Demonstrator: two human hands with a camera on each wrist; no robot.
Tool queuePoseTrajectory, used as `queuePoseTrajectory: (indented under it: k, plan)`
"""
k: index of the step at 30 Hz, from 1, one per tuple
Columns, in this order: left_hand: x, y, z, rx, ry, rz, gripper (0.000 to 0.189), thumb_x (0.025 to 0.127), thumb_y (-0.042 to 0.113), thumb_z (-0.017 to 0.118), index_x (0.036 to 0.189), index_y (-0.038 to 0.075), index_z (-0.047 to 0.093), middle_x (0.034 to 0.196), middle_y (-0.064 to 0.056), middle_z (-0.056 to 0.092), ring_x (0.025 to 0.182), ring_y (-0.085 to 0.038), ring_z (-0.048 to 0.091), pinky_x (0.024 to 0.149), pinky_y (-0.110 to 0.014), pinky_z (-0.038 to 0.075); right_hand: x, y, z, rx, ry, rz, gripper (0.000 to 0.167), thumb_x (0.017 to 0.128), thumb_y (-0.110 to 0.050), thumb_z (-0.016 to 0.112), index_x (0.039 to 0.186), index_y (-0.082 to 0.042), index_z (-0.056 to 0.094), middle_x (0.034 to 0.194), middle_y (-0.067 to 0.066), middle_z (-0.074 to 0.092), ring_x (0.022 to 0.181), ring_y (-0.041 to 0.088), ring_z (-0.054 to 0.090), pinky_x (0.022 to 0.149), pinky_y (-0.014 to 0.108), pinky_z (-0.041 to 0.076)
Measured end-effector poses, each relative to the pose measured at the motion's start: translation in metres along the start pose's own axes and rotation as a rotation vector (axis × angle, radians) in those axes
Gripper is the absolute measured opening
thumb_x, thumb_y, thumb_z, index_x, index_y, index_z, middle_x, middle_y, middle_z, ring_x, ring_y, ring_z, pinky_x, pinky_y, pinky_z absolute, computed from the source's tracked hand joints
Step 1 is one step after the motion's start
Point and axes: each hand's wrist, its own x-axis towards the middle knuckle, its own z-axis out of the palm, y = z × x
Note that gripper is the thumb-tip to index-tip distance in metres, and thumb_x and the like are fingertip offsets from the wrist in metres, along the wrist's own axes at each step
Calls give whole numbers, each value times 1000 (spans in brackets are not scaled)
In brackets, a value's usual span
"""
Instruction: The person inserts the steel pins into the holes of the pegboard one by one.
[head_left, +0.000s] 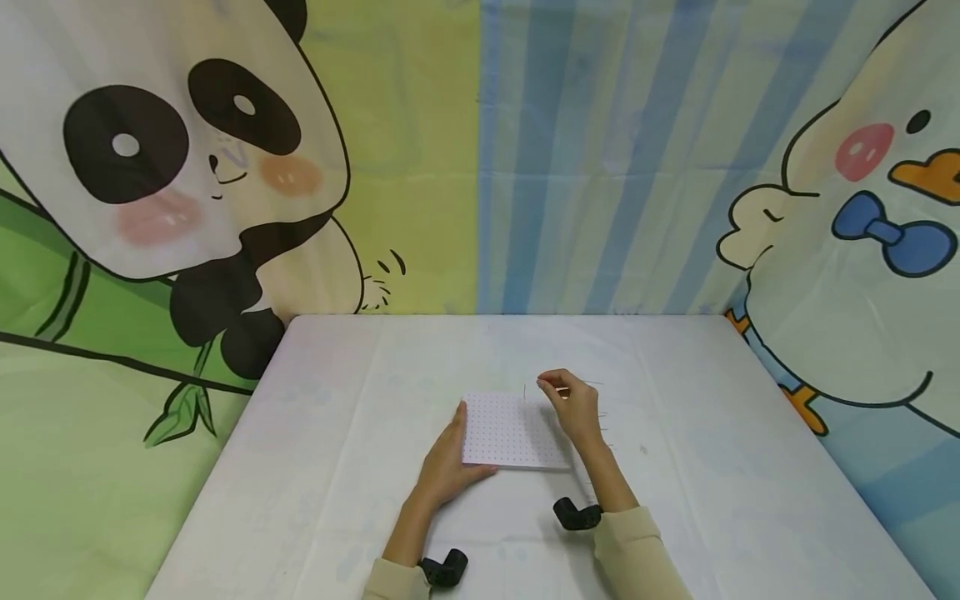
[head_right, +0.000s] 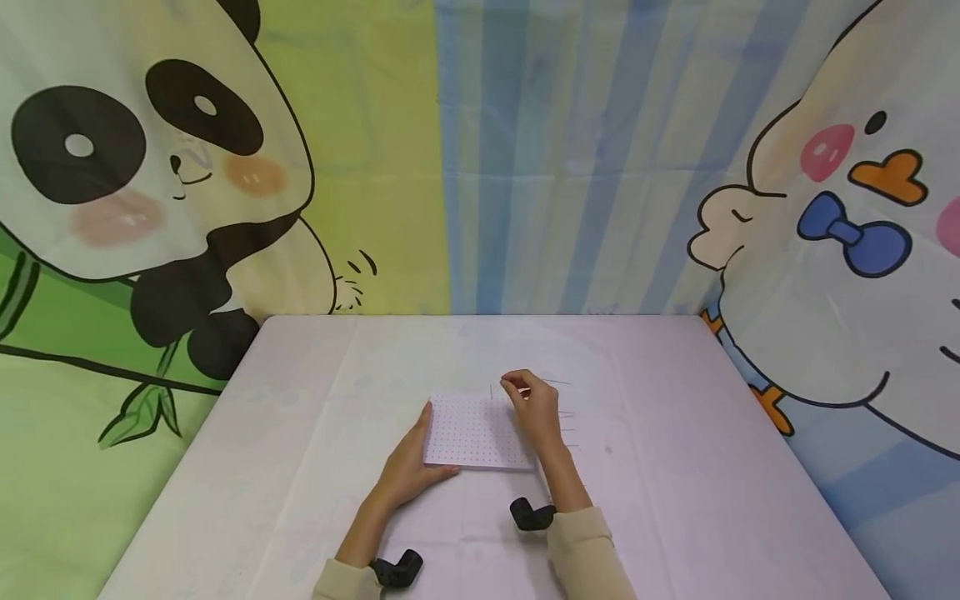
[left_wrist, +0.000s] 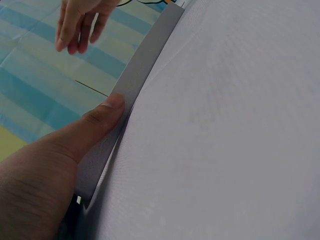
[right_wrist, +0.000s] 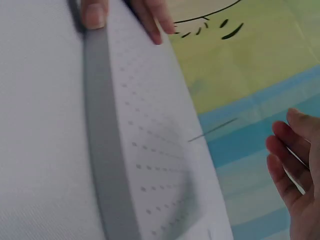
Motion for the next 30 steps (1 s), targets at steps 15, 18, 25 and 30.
queuePoseTrajectory:
  k: [15, 18, 25, 30]
  plan:
    - [2, 3, -3, -4, 9, 14, 118, 65, 46, 80, 148, 5, 7, 152, -10, 15, 135, -28, 24, 104, -45, 29, -66, -63, -98, 91, -133, 172, 9, 80, -1, 69, 89, -1, 69, 84, 6, 68, 78, 12, 61, 77, 23, 48]
    - [4, 3, -5, 1, 19, 9, 117, 65, 45, 80, 148, 4, 8, 153, -10, 14, 136, -28, 23, 105, -45, 28, -90, -51, -103, 40, -157, 212, 9, 79, -4, 71, 87, -5, 70, 82, 1, 68, 76, 10, 60, 74, 29, 49]
    - [7, 5, -6, 10, 2, -17, 117, 66, 45, 80, 148, 5, 8, 153, -8, 12, 136, -27, 21, 106, -44, 26, -142, -12, -109, 52, -232, 183, 13, 74, -6, 74, 81, -17, 71, 80, -6, 67, 69, 8, 57, 65, 26, 49]
    - [7, 7, -2, 9, -10, -12, 116, 66, 46, 80, 148, 5, 8, 153, -10, 13, 137, -27, 21, 106, -44, 26, -161, 0, -114, 23, -263, 199, 13, 71, -14, 77, 77, -23, 70, 79, -11, 65, 72, 8, 56, 66, 20, 47]
